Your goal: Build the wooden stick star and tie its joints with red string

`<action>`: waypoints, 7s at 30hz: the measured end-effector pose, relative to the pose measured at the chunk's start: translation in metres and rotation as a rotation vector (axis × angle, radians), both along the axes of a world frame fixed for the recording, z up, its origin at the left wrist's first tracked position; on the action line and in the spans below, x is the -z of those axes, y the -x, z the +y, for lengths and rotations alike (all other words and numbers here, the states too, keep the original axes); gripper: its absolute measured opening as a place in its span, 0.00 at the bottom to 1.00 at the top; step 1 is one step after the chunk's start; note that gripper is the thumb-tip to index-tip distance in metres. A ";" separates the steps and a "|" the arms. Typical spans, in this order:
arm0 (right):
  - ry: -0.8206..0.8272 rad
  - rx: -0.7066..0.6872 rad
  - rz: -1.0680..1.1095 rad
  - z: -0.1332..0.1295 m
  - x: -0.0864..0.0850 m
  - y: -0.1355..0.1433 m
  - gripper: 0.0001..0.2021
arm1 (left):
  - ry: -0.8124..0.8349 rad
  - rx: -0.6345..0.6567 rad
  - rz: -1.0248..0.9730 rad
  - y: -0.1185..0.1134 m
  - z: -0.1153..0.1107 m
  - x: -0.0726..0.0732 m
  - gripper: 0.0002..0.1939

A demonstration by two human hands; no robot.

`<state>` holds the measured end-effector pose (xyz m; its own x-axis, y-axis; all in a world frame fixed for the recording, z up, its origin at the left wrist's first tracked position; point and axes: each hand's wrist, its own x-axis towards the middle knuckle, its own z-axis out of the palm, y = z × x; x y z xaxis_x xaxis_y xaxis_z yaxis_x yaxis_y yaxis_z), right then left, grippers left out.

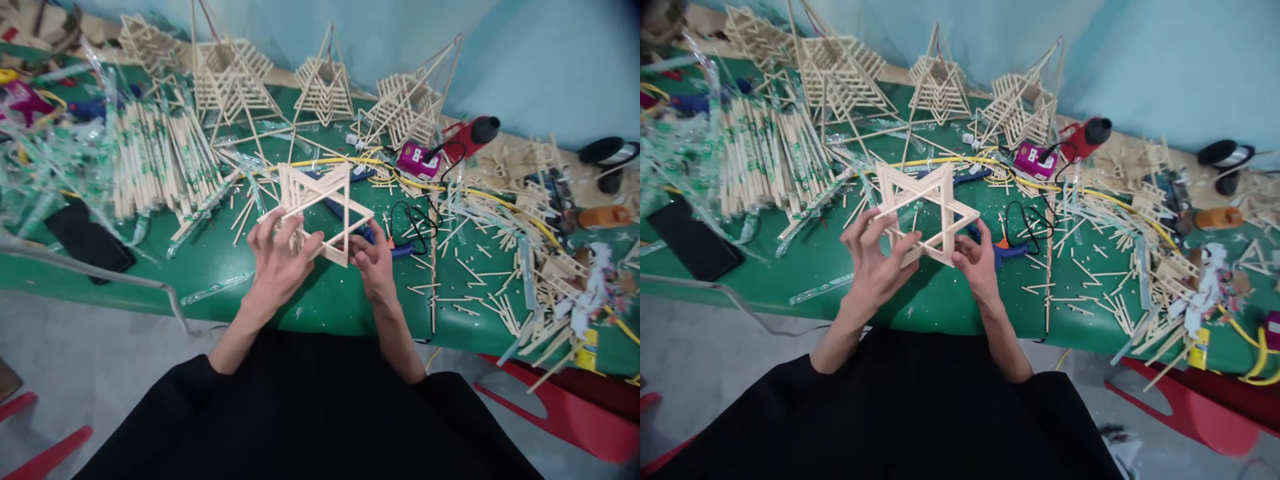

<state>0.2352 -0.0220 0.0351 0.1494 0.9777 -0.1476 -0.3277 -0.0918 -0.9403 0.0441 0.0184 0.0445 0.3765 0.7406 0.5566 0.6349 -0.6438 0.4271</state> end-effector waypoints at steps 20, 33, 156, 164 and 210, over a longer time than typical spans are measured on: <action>0.072 0.390 0.120 -0.016 0.001 -0.013 0.24 | 0.210 -0.283 -0.237 0.039 0.205 -0.016 0.47; 0.123 0.468 0.107 -0.040 0.000 -0.032 0.30 | 0.296 -0.045 -0.194 0.015 0.094 -0.065 0.25; 0.152 -0.202 -0.945 -0.034 0.016 -0.009 0.03 | 0.325 -0.055 -0.005 0.075 -0.046 0.056 0.41; 0.155 -0.162 -0.979 -0.032 0.015 -0.007 0.04 | 0.342 -0.062 -0.010 0.071 -0.045 0.056 0.43; -0.094 0.005 -1.023 -0.046 0.023 0.004 0.09 | 0.370 -0.009 -0.041 0.081 -0.036 0.061 0.47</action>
<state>0.2313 -0.0678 0.0121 0.1647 0.9778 0.1298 0.6345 -0.0043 -0.7729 -0.0370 -0.0174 -0.0162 0.3523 0.8976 0.2651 0.6173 -0.4358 0.6550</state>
